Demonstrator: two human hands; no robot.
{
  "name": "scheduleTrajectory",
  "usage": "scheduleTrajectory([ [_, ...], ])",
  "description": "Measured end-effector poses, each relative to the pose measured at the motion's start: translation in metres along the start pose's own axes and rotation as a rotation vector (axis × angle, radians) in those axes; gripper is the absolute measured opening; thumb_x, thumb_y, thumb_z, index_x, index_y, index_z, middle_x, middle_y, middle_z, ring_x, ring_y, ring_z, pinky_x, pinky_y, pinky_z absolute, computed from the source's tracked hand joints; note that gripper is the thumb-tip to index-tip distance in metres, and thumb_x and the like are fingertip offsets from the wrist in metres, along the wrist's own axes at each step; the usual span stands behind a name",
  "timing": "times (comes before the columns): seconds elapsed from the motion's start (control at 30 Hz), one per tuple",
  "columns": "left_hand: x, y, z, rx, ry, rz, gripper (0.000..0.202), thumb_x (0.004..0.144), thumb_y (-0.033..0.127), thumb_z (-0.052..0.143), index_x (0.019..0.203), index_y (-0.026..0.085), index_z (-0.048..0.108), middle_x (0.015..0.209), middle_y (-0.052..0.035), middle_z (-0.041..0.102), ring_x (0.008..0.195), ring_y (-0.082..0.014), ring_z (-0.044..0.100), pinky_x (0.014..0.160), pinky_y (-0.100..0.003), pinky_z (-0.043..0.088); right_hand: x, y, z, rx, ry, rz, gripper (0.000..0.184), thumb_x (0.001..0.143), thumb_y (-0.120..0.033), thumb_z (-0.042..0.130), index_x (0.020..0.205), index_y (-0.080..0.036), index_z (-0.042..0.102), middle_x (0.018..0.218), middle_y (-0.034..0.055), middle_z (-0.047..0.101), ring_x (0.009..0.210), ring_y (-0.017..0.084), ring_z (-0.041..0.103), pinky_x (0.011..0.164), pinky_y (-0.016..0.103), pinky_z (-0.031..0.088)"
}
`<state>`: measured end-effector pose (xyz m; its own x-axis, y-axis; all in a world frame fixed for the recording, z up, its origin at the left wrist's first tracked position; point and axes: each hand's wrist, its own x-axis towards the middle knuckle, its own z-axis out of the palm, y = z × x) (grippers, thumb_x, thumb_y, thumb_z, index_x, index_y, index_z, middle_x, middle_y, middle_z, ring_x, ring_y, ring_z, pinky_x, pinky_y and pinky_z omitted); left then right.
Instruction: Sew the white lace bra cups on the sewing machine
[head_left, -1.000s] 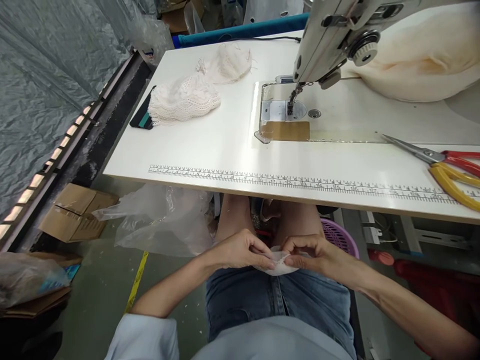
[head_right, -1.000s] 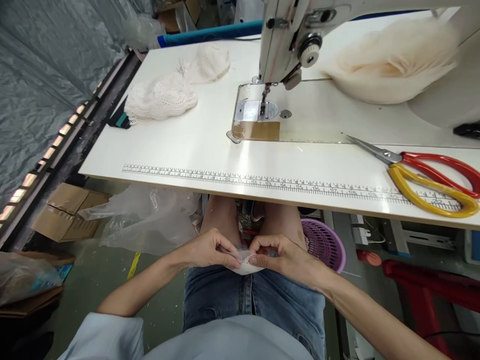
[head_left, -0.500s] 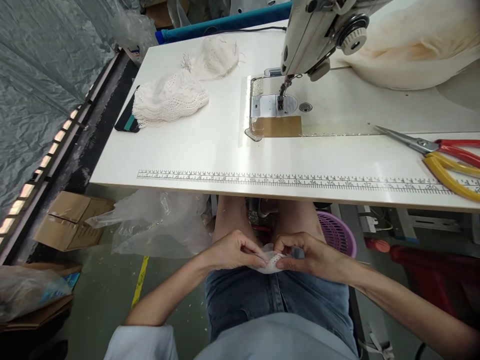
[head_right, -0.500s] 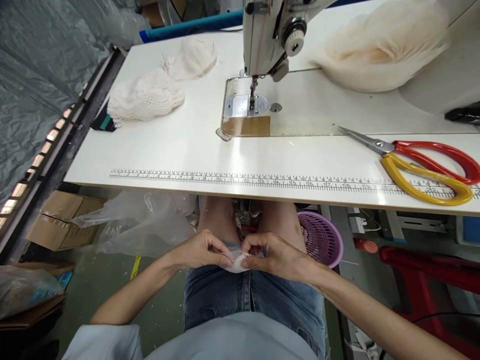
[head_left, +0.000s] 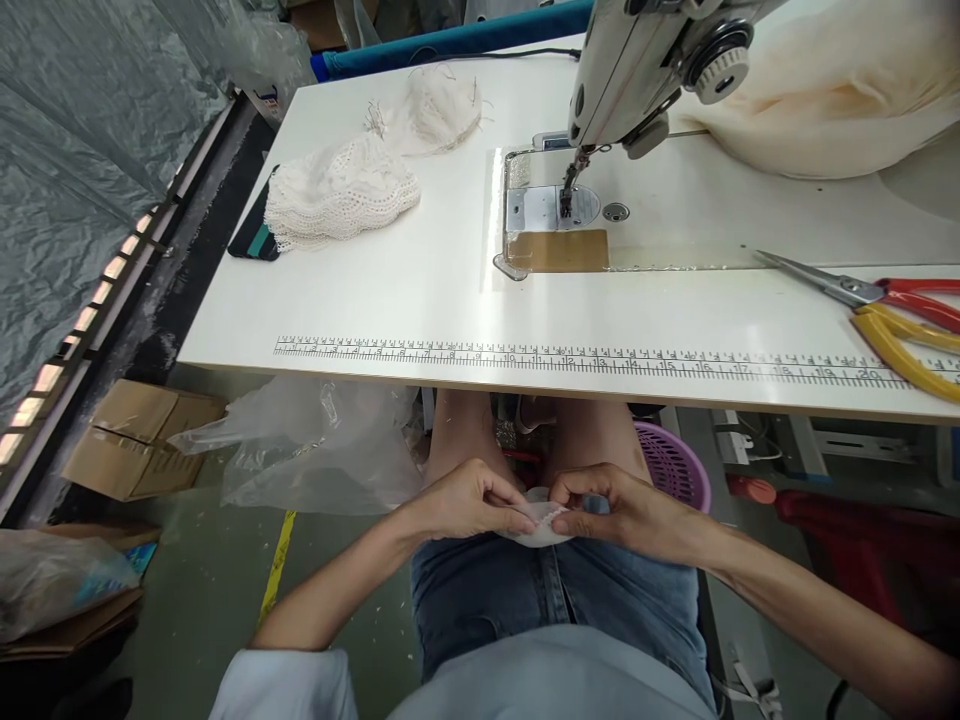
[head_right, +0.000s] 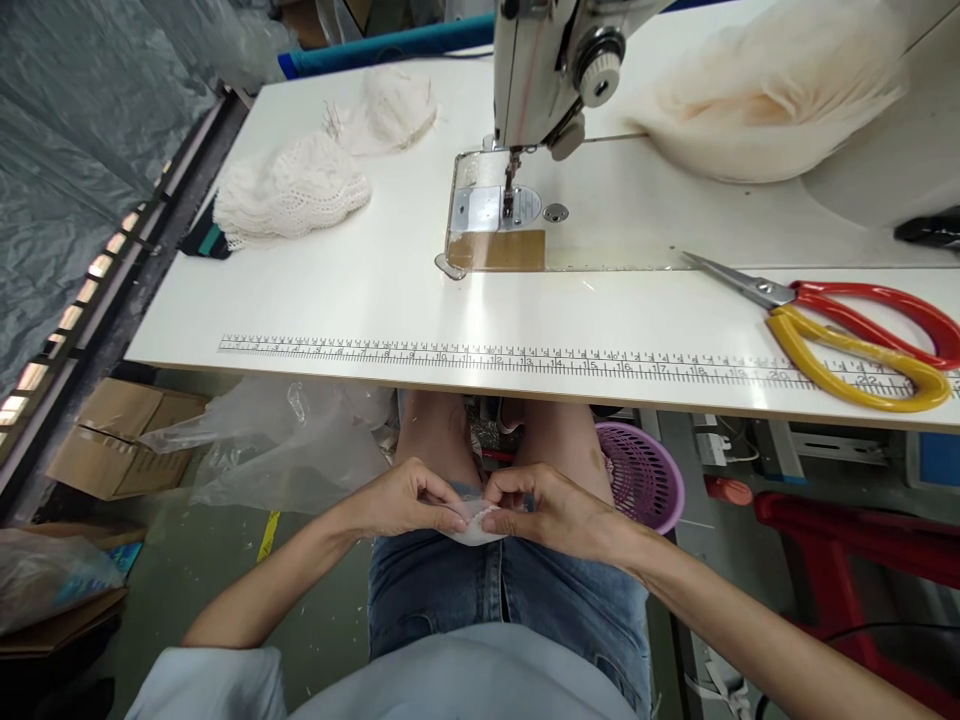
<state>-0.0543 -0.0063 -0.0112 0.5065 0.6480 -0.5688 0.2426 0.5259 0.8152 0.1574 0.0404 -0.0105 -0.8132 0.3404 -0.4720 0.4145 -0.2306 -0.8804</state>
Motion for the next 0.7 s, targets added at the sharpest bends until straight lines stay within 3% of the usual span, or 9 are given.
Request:
scheduleTrajectory([
  [0.17,0.003,0.002,0.000,0.012,-0.021,0.014,0.029,0.072,0.032,0.069,0.090,0.010,0.074,0.065,-0.0012,0.067,0.056,-0.0077,0.050,0.054,-0.017,0.037,0.001,0.000,-0.001,-0.052,0.036,-0.032,0.032,0.080,-0.050,0.059,0.077,-0.018,0.059,0.071,-0.0006,0.055,0.069,0.014,0.047,0.061,0.025,0.034],
  [0.27,0.002,0.005,0.000,0.027,-0.019,0.007,0.029,0.071,0.032,0.070,0.089,0.009,0.074,0.061,0.0007,0.064,0.053,-0.0061,0.046,0.051,-0.016,0.035,0.001,0.005,-0.006,0.032,0.051,-0.024,0.031,0.081,-0.047,0.060,0.072,-0.018,0.057,0.068,-0.0019,0.052,0.065,0.012,0.046,0.059,0.024,0.033],
  [0.47,0.002,0.008,-0.001,0.048,-0.028,-0.014,0.024,0.073,0.029,0.069,0.082,0.008,0.074,0.054,0.0024,0.059,0.049,-0.0053,0.043,0.048,-0.016,0.033,0.004,0.009,-0.010,0.151,-0.036,0.013,0.029,0.077,-0.044,0.065,0.081,-0.016,0.064,0.076,0.0016,0.061,0.071,0.014,0.054,0.064,0.025,0.040],
  [0.7,-0.004,-0.001,-0.008,-0.041,-0.095,-0.029,0.034,0.070,0.033,0.072,0.097,0.012,0.072,0.085,-0.0059,0.072,0.075,-0.0140,0.063,0.071,-0.020,0.046,0.001,0.011,-0.012,0.264,0.027,0.083,0.024,0.071,-0.040,0.072,0.074,-0.017,0.067,0.067,-0.0009,0.061,0.063,0.011,0.053,0.060,0.024,0.041],
])
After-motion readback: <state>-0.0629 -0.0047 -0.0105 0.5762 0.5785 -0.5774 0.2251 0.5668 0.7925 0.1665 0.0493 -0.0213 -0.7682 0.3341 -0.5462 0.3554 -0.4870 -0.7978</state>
